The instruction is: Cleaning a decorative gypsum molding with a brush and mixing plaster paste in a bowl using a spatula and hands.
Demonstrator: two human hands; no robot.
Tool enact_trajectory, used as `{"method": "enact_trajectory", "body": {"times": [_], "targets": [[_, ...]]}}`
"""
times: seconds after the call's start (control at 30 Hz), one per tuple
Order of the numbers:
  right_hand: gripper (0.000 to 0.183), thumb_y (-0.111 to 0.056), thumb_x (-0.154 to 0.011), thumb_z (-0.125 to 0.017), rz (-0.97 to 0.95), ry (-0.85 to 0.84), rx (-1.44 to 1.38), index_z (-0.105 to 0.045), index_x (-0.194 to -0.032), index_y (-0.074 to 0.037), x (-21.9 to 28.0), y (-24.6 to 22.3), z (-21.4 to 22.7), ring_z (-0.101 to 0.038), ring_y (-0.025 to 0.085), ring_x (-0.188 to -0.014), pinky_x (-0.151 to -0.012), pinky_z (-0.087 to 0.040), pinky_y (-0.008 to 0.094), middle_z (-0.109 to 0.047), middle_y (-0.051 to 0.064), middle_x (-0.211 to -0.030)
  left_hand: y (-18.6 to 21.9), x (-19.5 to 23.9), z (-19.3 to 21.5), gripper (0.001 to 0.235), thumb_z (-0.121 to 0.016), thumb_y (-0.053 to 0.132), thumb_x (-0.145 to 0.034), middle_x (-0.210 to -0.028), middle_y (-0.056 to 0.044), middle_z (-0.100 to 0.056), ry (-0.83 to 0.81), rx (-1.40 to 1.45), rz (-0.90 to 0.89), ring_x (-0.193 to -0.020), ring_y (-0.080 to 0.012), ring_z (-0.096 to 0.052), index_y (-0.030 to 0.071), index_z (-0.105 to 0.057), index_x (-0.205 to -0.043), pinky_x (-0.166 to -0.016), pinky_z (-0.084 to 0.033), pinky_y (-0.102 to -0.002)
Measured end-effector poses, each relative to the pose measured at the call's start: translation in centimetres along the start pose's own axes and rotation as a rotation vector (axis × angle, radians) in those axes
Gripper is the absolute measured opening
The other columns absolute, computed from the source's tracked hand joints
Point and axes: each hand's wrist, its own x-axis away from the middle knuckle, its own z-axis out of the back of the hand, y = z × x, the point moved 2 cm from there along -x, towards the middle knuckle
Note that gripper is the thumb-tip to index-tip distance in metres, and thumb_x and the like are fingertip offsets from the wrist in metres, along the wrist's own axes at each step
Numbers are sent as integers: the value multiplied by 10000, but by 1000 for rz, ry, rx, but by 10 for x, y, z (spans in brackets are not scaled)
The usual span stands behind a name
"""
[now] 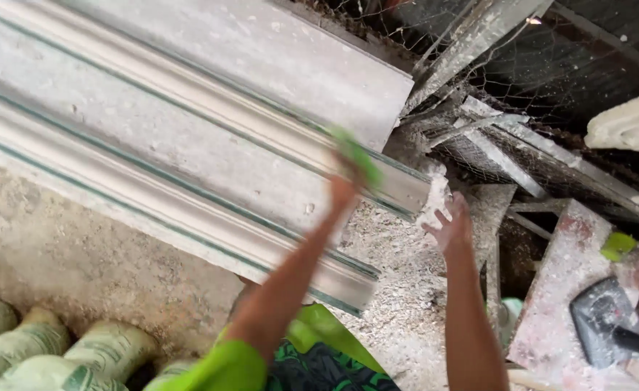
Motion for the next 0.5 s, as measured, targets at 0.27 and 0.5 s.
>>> {"method": "enact_trajectory", "body": {"times": [0.27, 0.5], "targets": [[352, -228, -1069, -411, 158, -67, -33, -380, -1402, -119, -75, 33, 35, -476, 458, -1338, -1122, -414, 574, -429, 206, -1494, 126, 117, 197, 460, -723, 317, -937, -997, -92, -715, -152, 757, -125, -716, -203, -721, 184, -589, -1356, -589, -631, -343], [361, -312, -1053, -647, 106, 187, 245, -573, -1149, 28, -46, 89, 49, -515, 473, -1298, -1001, -450, 735, -565, 224, -1232, 72, 292, 110, 772, -746, 217, -878, -1190, -143, -619, -317, 712, -79, -979, -210, -667, 57, -393, -1546, -852, -592, -366]]}}
